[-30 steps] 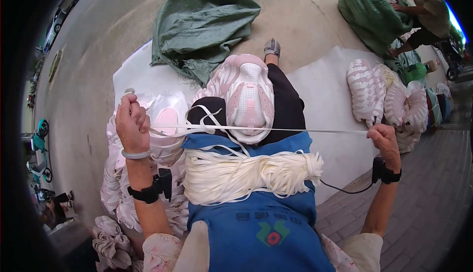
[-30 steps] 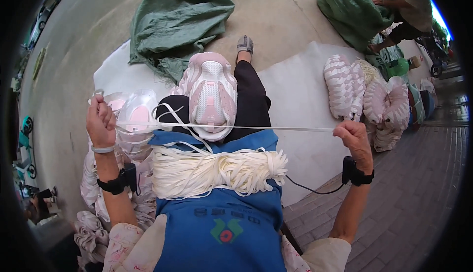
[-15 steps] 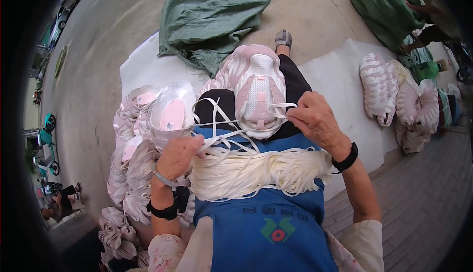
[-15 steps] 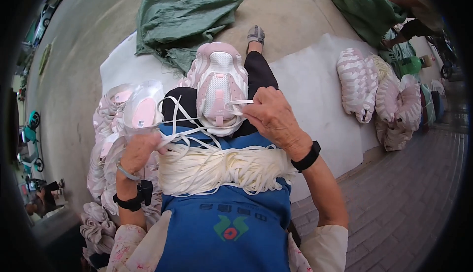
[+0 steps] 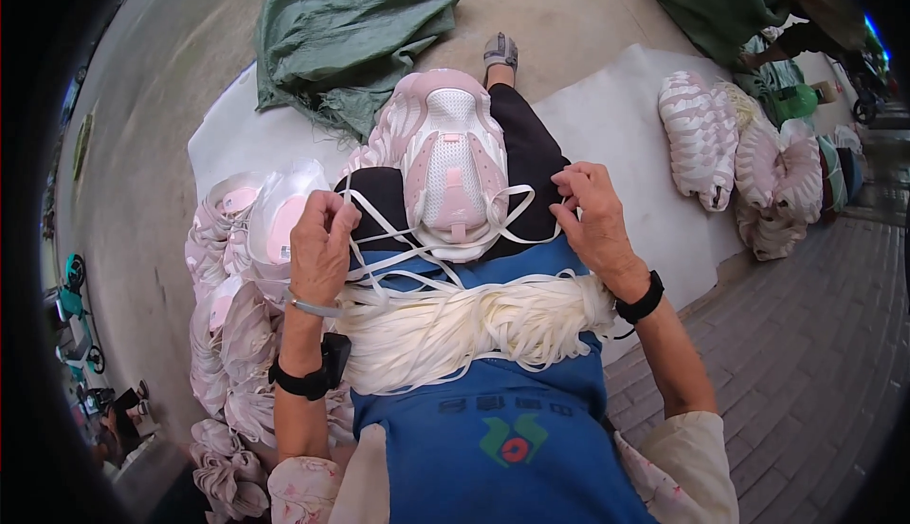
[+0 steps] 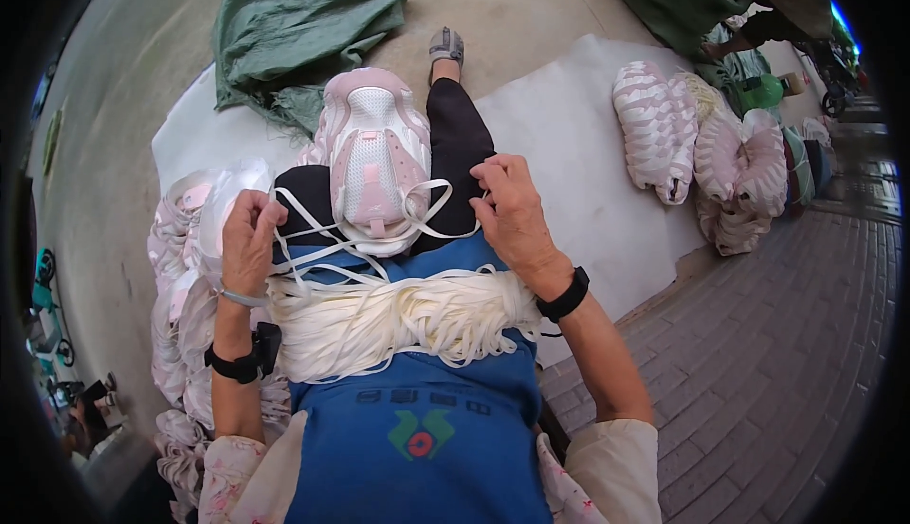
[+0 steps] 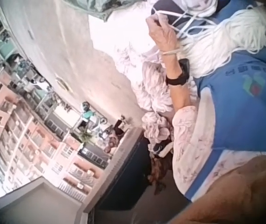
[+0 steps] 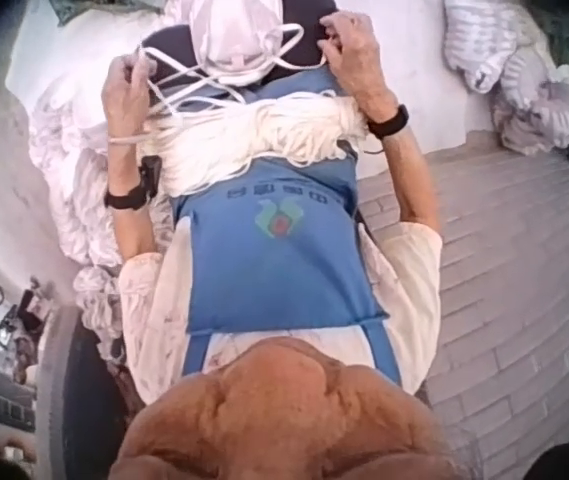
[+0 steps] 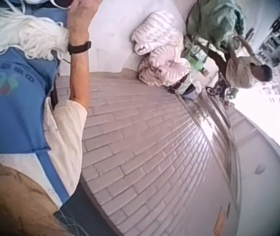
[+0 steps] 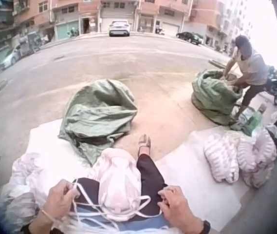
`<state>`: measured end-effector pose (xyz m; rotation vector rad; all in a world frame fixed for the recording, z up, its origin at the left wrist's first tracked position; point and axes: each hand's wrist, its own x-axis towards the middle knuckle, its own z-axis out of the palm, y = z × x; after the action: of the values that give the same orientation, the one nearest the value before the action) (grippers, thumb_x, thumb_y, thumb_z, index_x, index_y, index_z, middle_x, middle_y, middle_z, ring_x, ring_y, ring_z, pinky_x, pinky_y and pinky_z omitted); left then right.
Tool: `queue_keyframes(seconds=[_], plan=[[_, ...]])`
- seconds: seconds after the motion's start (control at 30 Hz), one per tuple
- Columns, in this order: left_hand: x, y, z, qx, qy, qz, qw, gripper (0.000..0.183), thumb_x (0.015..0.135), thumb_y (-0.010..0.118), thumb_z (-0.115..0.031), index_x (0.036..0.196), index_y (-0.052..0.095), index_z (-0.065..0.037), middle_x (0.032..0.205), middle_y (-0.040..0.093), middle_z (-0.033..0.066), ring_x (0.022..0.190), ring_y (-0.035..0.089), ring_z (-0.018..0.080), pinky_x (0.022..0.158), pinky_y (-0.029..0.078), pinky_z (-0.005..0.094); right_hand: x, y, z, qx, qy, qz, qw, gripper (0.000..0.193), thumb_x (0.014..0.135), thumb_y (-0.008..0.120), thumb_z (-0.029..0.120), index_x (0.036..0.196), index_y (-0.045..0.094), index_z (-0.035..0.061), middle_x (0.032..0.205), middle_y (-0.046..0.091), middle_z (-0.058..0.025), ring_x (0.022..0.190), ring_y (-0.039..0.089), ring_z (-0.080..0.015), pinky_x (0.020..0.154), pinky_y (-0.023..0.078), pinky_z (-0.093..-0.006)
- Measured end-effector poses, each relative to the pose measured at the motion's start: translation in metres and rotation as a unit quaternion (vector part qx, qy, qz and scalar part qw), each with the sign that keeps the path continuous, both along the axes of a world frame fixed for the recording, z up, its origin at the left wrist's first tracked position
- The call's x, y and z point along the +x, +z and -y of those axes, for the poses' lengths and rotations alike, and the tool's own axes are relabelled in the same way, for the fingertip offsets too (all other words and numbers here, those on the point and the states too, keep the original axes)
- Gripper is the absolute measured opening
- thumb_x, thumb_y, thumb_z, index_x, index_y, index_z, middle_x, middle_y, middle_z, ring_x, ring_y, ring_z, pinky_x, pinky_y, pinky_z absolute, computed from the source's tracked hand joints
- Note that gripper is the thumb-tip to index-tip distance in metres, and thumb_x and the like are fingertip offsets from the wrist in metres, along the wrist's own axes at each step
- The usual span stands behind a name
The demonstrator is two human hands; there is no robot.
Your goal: Insert and thread laces through the eyelets of pink and white sneakers.
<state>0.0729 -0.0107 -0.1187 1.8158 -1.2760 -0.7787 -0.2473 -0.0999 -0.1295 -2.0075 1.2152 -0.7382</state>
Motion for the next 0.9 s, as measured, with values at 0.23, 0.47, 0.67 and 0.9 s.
queue_keyframes(seconds=[0.23,0.47,0.67,0.9], plan=[[-0.033,0.025,0.038,-0.009,0.026,-0.225,0.974,0.011,0.097,0.048,-0.011,0.101,0.053,-0.003,0.074,0.053,0.0024,0.066,0.052,0.0058,0.060,0.046,0.0196,0.017,0.023,0.014,-0.038,-0.018,0.067,0.997,0.032,0.073,0.060,-0.015,0.102,0.060,-0.0022,0.114,0.051,-0.0159,0.085,0.062,-0.0206,0.071,0.055,-0.0275],[-0.070,0.004,0.052,0.037,-0.169,0.201,0.964,0.024,0.078,0.053,-0.002,0.101,0.046,-0.003,0.093,0.051,0.0197,0.078,0.055,0.0407,0.069,0.046,0.0438,0.068,-0.004,0.029,-0.057,0.088,0.076,0.992,0.024,0.070,0.059,-0.011,0.092,0.059,-0.0017,0.097,0.055,-0.0152,0.082,0.059,-0.0272,0.069,0.050,-0.0311],[-0.065,-0.018,0.038,0.023,-0.177,0.128,0.976,0.027,0.073,0.053,-0.002,0.096,0.039,0.000,0.091,0.043,0.0221,0.080,0.049,0.0436,0.070,0.042,0.0488,0.069,0.001,0.022,0.051,0.078,0.103,0.990,0.020,0.071,0.057,-0.008,0.090,0.058,-0.0008,0.090,0.056,-0.0128,0.082,0.057,-0.0269,0.069,0.050,-0.0319],[-0.072,-0.024,0.030,0.036,-0.155,0.115,0.981,0.027,0.071,0.052,0.002,0.093,0.037,0.002,0.089,0.040,0.0210,0.080,0.047,0.0420,0.070,0.041,0.0463,0.058,0.004,0.028,0.077,0.086,0.113,0.987,0.022,0.072,0.057,-0.009,0.093,0.059,-0.0012,0.093,0.056,-0.0119,0.081,0.059,-0.0231,0.072,0.051,-0.0292]])
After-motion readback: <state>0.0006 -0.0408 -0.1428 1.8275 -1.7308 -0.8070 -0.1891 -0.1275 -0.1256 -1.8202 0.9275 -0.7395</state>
